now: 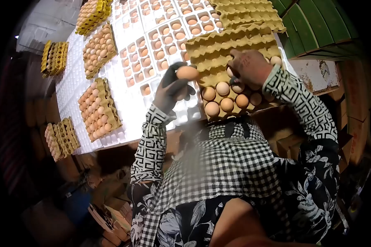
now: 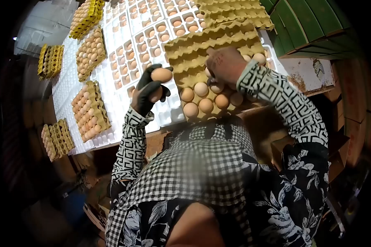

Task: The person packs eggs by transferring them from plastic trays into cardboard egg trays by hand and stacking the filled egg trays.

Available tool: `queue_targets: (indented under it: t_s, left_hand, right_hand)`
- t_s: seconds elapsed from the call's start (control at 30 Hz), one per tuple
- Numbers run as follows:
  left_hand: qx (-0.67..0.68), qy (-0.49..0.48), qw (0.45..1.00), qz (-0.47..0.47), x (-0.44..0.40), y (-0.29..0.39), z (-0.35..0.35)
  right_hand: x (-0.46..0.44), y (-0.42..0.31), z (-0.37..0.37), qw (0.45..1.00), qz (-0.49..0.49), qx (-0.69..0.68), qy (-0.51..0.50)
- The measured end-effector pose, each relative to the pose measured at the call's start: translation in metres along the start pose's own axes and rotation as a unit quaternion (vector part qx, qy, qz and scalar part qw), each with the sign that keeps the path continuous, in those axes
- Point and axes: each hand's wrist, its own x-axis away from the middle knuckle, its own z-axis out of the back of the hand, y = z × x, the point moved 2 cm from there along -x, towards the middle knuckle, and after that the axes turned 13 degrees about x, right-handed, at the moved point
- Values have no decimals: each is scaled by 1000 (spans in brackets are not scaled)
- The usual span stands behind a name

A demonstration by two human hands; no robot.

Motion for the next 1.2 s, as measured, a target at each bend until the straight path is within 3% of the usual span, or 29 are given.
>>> queue_targets:
  t_s: [0.1,0.13,0.17,0.2,0.23,0.3,0.37,0.4,0.43,0.47,0.5,0.63,0.7,0.73,0.83,0.9,0.93,0.97,1.0,1.03,1.07,1.1,1.2]
  left_hand:
    - [170,-23,985,-33,12,3,5]
    - [67,3,998,-18,16,7,1]
    - [-37,28,999,-3,18,12,-5]
    - [-116,-7,993,-13,16,5,-4]
    - [-411,-80,887,-193,6,-13,-1]
    - [-693,-34,698,-175,12,-23,-35]
    - [-765,-33,643,-6,7,-18,-61]
    - [-799,-20,599,-40,4,-28,-62]
    - [-814,-30,579,-34,0,-29,-67]
    - [-832,-29,553,-20,-2,-28,-73]
    - [-849,-30,527,-6,-4,-25,-81]
    - [-821,-65,558,-103,-5,-24,-63]
    - [-755,-60,653,-22,-8,-16,-45]
    - [-686,-46,723,-62,-3,-11,-32]
    - [-671,-32,724,-160,-4,-30,-11]
    - [-578,-25,803,-142,-2,-30,-1]
    - [-528,-18,839,-133,-2,-29,8]
    - [-380,50,893,-235,-1,-35,29]
    - [-245,121,910,-313,-2,-50,61]
    - [-225,197,897,-325,3,-43,93]
    - [-114,279,916,-263,3,-58,136]
    - [-73,269,942,-188,16,-42,155]
    - [-300,218,911,-180,1,-73,224]
  right_hand:
    - [-9,7,2,998,60,-24,-7]
    - [-9,12,-2,997,70,-31,-2]
    - [3,25,-7,985,54,-126,107]
    - [16,35,-12,921,6,-345,180]
    - [28,43,-16,805,-36,-542,240]
    - [43,48,-3,660,-68,-737,129]
    - [42,41,9,712,-32,-690,123]
    - [37,30,4,844,-18,-512,160]
    - [33,14,13,932,-3,-307,191]
    - [34,-6,19,970,-27,-212,114]
    - [36,-27,29,982,-8,-139,128]
    - [20,-70,15,995,3,-1,102]
    - [13,-74,12,996,-5,10,89]
    - [12,-70,26,995,15,-28,93]
    - [13,-65,33,994,0,-83,68]
    - [24,-53,50,983,-75,-133,98]
    - [28,-47,58,958,-110,-214,154]
    - [29,-41,62,922,-142,-294,209]
    - [22,-43,72,910,-137,-307,243]
    - [7,-47,59,890,-112,-360,258]
    - [-13,-65,66,849,-117,-468,214]
    - [-37,-90,79,797,-121,-568,165]
    - [-111,-147,34,848,-180,-490,89]
